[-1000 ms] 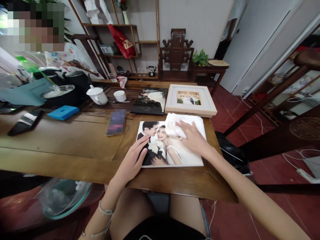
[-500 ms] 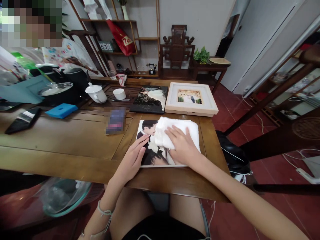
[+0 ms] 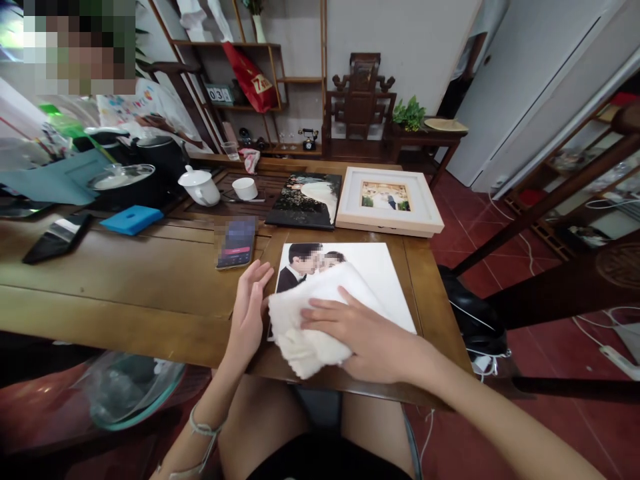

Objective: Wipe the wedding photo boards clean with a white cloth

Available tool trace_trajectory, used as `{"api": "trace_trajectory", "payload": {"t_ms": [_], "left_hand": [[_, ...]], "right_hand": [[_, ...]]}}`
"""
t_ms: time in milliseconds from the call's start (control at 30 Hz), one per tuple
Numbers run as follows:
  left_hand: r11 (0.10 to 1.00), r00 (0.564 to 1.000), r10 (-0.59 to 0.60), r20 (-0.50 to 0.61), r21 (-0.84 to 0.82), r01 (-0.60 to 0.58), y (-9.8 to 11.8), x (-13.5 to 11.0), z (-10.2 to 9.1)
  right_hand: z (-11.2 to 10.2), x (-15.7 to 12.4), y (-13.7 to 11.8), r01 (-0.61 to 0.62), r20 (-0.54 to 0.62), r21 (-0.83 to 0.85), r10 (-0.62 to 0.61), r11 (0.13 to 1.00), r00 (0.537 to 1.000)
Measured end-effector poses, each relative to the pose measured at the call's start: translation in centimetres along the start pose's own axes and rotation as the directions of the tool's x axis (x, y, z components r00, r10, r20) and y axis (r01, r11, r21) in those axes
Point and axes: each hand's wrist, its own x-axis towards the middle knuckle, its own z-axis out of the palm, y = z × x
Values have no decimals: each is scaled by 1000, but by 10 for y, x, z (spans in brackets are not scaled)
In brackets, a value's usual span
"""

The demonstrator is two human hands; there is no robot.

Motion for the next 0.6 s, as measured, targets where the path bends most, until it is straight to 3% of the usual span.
{"api": "trace_trajectory", "payload": {"t_ms": [133,233,300,467,500,600], "left_hand": [[960,977,-213,5,-183,211,-2,9,-3],[881,920,-388,51,-270,387,1,19,-7],[829,877,-474,81,-296,475,6,26,-9],[734,775,-538,331,-268,624,25,32,-8],[719,761,-552,341,-268,642,27,31,-7],[705,775,-561,289,-323,631,31,20,-5]], "right_hand": [[-12,-49,29,-89,-58,145,98,985,993],[-8,-69,46,-156,-174,201,192,967,966],[-4,-72,51,-133,-226,228,185,965,956],[0,-66,54,-49,-285,258,124,965,951],[-1,-65,53,-41,-292,264,120,964,949],[-3,-63,51,-23,-306,259,104,966,946]]}}
